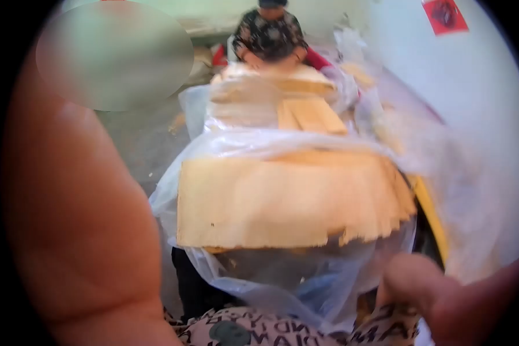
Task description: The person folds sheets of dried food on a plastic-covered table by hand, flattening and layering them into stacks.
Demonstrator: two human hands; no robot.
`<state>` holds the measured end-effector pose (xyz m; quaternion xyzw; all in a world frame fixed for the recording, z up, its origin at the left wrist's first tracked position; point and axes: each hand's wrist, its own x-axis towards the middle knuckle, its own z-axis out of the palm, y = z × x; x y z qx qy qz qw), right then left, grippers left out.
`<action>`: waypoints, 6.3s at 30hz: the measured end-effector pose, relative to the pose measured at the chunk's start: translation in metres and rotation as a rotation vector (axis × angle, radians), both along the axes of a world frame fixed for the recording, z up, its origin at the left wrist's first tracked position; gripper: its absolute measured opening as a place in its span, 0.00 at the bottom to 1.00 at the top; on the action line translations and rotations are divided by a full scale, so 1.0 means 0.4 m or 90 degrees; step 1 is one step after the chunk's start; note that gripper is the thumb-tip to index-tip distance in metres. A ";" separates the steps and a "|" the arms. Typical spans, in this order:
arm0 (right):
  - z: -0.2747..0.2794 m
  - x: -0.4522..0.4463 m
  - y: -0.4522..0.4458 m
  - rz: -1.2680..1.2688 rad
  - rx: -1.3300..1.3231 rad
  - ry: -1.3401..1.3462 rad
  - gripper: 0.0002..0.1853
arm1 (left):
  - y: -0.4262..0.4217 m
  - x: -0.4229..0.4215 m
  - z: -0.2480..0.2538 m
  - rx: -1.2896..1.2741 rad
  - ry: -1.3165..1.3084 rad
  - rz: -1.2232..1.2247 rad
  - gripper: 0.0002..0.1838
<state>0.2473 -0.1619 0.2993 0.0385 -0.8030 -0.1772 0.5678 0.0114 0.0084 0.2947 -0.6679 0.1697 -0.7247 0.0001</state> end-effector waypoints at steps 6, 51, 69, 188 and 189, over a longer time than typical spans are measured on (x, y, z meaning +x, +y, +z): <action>-0.013 -0.020 -0.007 0.031 0.003 0.006 0.19 | -0.029 -0.030 0.025 0.036 0.012 0.042 0.41; -0.834 0.522 0.202 -0.332 -1.005 0.932 0.12 | 0.021 0.010 -0.684 -0.271 0.816 0.520 0.32; -0.661 0.047 0.442 -0.654 -0.352 -0.036 0.21 | 0.073 0.272 -0.624 -0.555 1.049 0.363 0.21; -0.593 0.320 0.579 -0.319 -1.061 0.265 0.07 | 0.525 0.103 -0.647 -1.000 0.169 -0.061 0.06; -0.582 0.336 0.621 -0.333 -1.048 0.325 0.07 | 0.517 0.080 -0.675 -0.992 0.196 -0.006 0.05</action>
